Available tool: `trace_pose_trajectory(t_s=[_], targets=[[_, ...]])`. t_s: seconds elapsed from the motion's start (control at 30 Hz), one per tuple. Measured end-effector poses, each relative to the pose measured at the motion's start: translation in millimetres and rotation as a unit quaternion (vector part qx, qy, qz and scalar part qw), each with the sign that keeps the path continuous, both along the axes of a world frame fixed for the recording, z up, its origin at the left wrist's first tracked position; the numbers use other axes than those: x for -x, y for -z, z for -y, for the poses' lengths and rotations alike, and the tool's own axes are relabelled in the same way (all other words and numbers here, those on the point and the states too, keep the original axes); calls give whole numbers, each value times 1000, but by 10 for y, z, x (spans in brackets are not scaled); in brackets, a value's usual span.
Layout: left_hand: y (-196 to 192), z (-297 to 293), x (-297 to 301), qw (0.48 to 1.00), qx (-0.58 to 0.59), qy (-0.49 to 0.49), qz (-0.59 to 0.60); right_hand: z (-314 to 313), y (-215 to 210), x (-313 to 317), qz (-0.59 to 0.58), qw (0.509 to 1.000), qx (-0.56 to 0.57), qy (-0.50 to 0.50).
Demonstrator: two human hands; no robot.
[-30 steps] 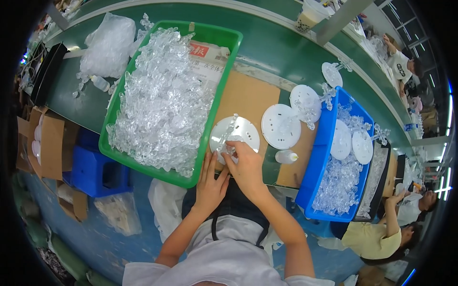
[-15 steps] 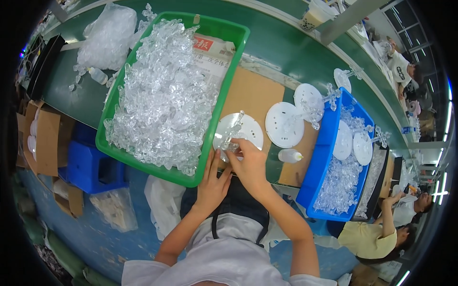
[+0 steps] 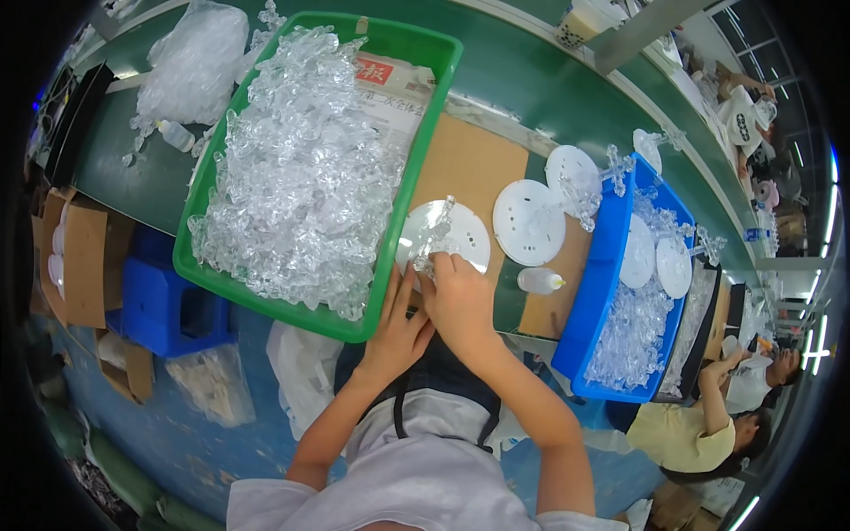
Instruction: Assembling small decorative fixtures by gluing plastic components onto a base plate.
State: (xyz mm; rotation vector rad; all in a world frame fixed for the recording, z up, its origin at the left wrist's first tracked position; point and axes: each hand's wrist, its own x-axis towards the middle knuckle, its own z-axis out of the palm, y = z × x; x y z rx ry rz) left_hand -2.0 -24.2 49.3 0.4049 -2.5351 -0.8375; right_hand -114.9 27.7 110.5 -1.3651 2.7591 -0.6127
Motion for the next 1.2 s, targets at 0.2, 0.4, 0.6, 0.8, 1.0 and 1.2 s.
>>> trace_pose_trajectory(t_s=[0.2, 0.4, 0.6, 0.8, 1.0, 1.2], targets=[[65, -17, 22, 998, -59, -6, 1, 12, -47, 74, 24, 1000, -13, -11], [47, -59, 16, 997, -64, -25, 26, 96, -44, 105, -21, 996, -52, -66], [-59, -157, 67, 991, -121, -65, 0, 116, -60, 188, -7, 994, -92, -58], [-120, -206, 158, 913, -370, -121, -124, -11, -54, 201, 81, 996, -24, -35], [-286, -227, 301, 566, -745, -79, -343, -297, -253, 179, 194, 978, 73, 20], [-306, -320, 395, 660, -715, -14, -231, -599, -15, 118, 363, 873, 299, 129]])
